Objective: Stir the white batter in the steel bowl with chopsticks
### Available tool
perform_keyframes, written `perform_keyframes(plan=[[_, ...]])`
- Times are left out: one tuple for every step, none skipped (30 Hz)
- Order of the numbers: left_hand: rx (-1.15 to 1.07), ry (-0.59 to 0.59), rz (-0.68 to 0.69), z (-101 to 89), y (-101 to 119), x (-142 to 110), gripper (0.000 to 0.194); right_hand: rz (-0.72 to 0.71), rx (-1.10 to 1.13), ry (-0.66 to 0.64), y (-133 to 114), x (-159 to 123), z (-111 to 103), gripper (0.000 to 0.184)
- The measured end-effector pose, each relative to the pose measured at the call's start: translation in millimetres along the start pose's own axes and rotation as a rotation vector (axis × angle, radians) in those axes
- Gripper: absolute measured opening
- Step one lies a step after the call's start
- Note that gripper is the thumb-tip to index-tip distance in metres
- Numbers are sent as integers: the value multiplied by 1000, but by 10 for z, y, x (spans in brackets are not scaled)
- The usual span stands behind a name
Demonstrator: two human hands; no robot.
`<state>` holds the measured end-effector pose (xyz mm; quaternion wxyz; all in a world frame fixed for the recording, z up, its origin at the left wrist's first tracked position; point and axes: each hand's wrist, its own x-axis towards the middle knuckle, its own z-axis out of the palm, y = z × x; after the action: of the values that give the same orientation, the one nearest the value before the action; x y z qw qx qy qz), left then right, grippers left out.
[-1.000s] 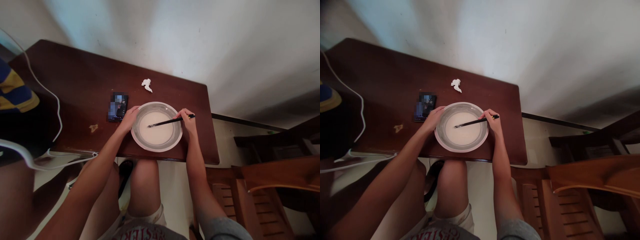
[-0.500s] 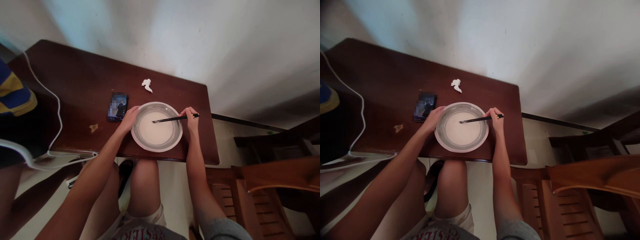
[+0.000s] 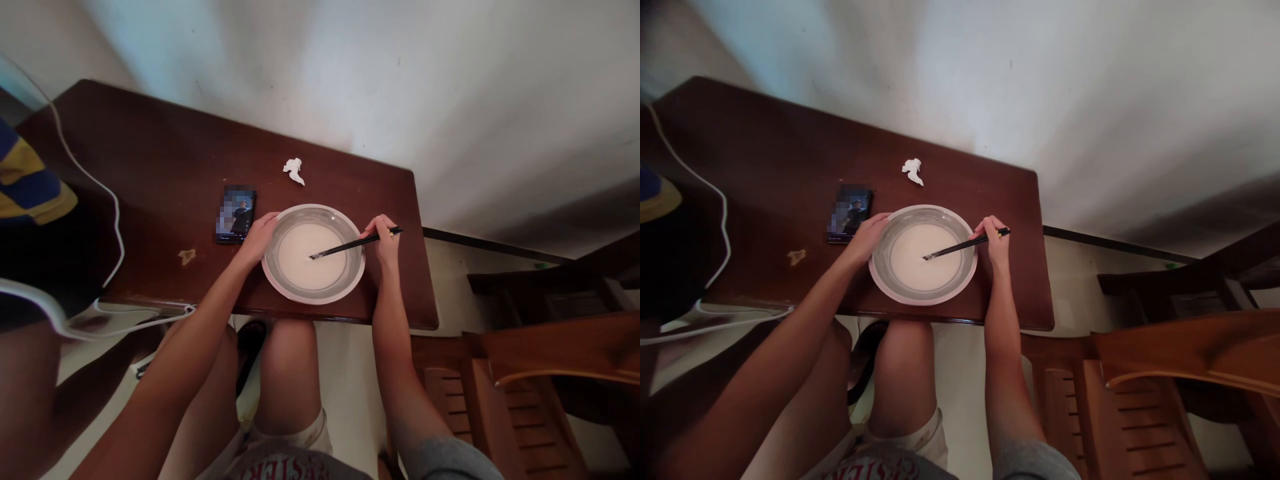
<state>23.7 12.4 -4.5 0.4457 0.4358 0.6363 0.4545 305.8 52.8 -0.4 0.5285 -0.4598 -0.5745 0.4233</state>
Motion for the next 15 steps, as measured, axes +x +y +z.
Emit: perform_keyframes(plan=[[3,-1,3,-1,-6,4,39,17,-6,-38,-7,-10,10,44],[4,-3,6,-3,-14,8,39,29,-14,-81,-22,-23,25,42],[4,-5,9,-4,-22,12,39,32,-24,-120,-41,-36,43,39],[2,-7,15,-6,-30,17,40,23,-34,-139,-63,-47,58,37],[-1,-9,21,-7,-37,21,41,8,-46,-139,-82,-53,68,35],[-2,-10,26,-7,-44,24,42,-7,-56,-115,-97,-53,70,35],[-3,-11,29,-7,-49,28,42,-19,-60,-73,-105,-48,66,36],[-4,-13,30,-7,-53,31,43,-23,-55,-28,-106,-40,57,37],[-7,-13,31,-6,-54,34,42,-19,-40,7,-101,-32,46,39],[-9,-15,31,-5,-54,35,42,-12,-19,24,-94,-26,37,41],[-12,-15,29,-4,-53,36,42,-3,2,19,-86,-24,32,42],[-14,-15,26,-3,-49,35,42,6,14,-6,-80,-27,32,43],[-14,-12,22,-3,-44,32,42,14,18,-47,-77,-33,38,42],[-14,-8,19,-2,-39,28,42,21,14,-91,-78,-40,47,41],[-13,-5,15,-2,-35,24,42,22,4,-127,-80,-47,57,39]])
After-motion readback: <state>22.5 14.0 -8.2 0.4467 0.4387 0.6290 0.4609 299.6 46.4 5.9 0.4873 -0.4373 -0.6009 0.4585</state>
